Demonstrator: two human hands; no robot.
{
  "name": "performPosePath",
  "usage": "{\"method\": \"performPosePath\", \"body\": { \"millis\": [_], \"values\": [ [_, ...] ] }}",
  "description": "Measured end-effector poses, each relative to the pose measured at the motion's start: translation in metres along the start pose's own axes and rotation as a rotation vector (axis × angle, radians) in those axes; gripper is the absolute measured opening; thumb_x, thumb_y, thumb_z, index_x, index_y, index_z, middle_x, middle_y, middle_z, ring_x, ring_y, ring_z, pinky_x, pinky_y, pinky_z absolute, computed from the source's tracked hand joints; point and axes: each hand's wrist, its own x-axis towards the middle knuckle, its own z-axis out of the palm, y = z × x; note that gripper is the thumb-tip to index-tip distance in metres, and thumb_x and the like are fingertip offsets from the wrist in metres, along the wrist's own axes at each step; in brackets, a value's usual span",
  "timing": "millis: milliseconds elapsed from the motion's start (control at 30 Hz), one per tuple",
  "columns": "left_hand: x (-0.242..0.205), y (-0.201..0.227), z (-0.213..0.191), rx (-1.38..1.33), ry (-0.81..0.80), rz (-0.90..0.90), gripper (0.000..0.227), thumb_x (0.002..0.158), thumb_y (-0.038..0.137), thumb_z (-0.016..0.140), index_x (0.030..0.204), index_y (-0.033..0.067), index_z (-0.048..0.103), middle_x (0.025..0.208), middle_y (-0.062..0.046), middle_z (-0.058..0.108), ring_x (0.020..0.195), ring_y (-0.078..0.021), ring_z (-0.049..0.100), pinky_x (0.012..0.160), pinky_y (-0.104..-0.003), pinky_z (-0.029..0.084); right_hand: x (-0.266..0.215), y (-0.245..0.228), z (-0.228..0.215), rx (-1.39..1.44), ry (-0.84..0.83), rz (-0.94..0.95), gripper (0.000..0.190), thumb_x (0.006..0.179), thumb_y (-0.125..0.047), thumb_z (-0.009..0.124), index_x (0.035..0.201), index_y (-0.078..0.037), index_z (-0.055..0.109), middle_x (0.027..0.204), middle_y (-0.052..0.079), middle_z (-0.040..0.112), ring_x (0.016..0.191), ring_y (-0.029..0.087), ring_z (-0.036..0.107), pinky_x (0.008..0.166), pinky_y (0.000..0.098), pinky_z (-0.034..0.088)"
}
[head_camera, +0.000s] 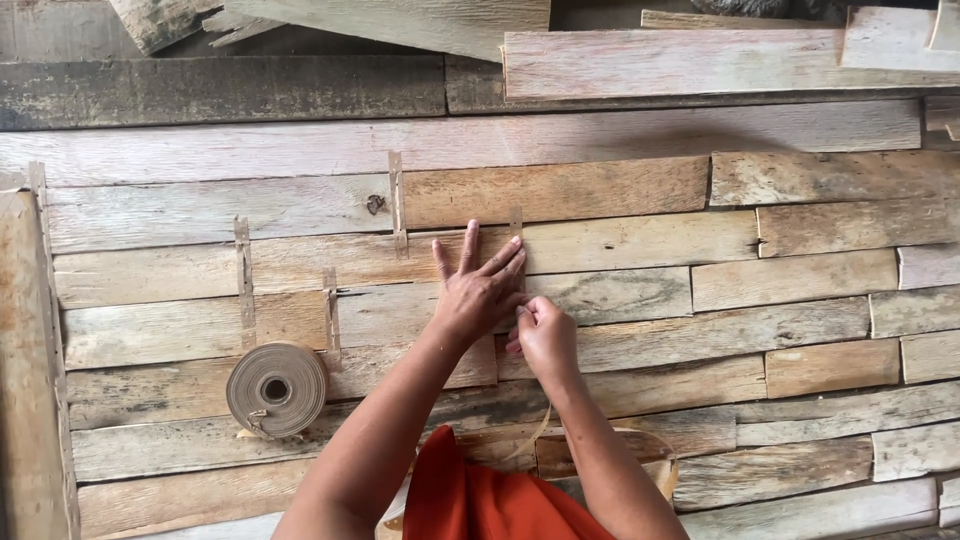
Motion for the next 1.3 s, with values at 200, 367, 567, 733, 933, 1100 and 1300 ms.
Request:
{"method": "performPosePath", "body": {
  "millis": [200, 367, 567, 733, 933, 1100, 1300],
  "values": [
    [0.002, -0.002, 0.007, 0.0, -0.07, 0.001, 0.088, 0.075, 0.049, 0.077, 0.154, 0.0349, 0.042, 0.165, 0.019, 0.029, 0.157, -0.0399, -0.003, 0.11, -0.085, 0.003, -0.016, -0.029, -0.001, 0.043, 0.013, -0.168, 0.021, 0.103, -0.013, 0.053, 0.092, -0.007, 0.07, 0.067, 0.012, 0.074, 0.057, 0.023, 0.072, 0.056, 0.0331, 0.061],
    [0.0, 0.004, -0.019, -0.056, -0.071, -0.009, 0.091, 0.083, 0.054, 0.071, 0.16, 0.0337, 0.027, 0.166, 0.015, 0.028, 0.156, -0.04, -0.002, 0.112, -0.081, 0.001, 0.038, 0.012, -0.018, -0.28, 0.439, -0.278, 0.048, 0.09, -0.036, 0.071, 0.125, -0.007, 0.057, 0.111, 0.021, 0.069, 0.106, 0.043, 0.067, 0.089, 0.0584, 0.052],
    [0.003, 0.003, -0.011, -0.077, -0.093, -0.026, 0.107, 0.078, 0.055, 0.07, 0.164, 0.0241, 0.016, 0.169, 0.005, 0.024, 0.157, -0.0393, 0.0, 0.115, -0.078, 0.0, 0.048, 0.011, 0.007, -0.469, 0.409, -0.232, 0.101, 0.075, -0.053, 0.084, 0.149, -0.004, 0.037, 0.157, 0.023, 0.043, 0.15, 0.046, 0.027, 0.111, 0.0818, 0.014],
    [0.003, 0.001, -0.007, -0.072, -0.062, -0.026, 0.108, 0.08, 0.058, 0.068, 0.164, 0.0179, 0.014, 0.17, -0.002, 0.023, 0.157, -0.0393, 0.002, 0.115, -0.077, 0.0, 0.074, 0.0, 0.007, -0.449, 0.434, -0.258, 0.097, 0.077, -0.033, 0.087, 0.151, -0.002, 0.032, 0.16, 0.022, 0.037, 0.151, 0.049, 0.022, 0.108, 0.0845, 0.018],
    [0.002, 0.002, -0.012, -0.065, -0.118, -0.033, 0.11, 0.081, 0.059, 0.069, 0.165, 0.0181, 0.012, 0.171, -0.001, 0.019, 0.157, -0.0379, -0.002, 0.115, -0.077, -0.002, 0.101, 0.0, 0.004, -0.507, 0.49, -0.343, 0.1, 0.081, -0.062, 0.075, 0.152, -0.004, 0.034, 0.16, 0.019, 0.04, 0.152, 0.046, 0.024, 0.108, 0.083, 0.017],
    [0.003, 0.0, -0.014, -0.066, -0.146, -0.023, 0.109, 0.081, 0.054, 0.071, 0.165, 0.0185, 0.01, 0.172, -0.001, 0.014, 0.157, -0.0384, -0.004, 0.115, -0.077, -0.001, 0.092, 0.01, -0.002, -0.532, 0.371, -0.405, 0.112, 0.067, -0.054, 0.087, 0.153, -0.008, 0.033, 0.165, 0.015, 0.034, 0.154, 0.044, 0.019, 0.111, 0.0818, 0.015],
    [0.0, 0.006, -0.027, -0.091, -0.135, -0.027, 0.099, 0.082, 0.047, 0.064, 0.164, 0.0197, 0.016, 0.172, -0.001, 0.016, 0.157, -0.0395, -0.001, 0.114, -0.077, 0.001, 0.066, 0.018, -0.014, -0.568, 0.233, -0.401, 0.114, 0.067, -0.045, 0.091, 0.155, -0.008, 0.03, 0.169, 0.013, 0.026, 0.155, 0.046, 0.011, 0.111, 0.082, 0.01]
  ]
}}
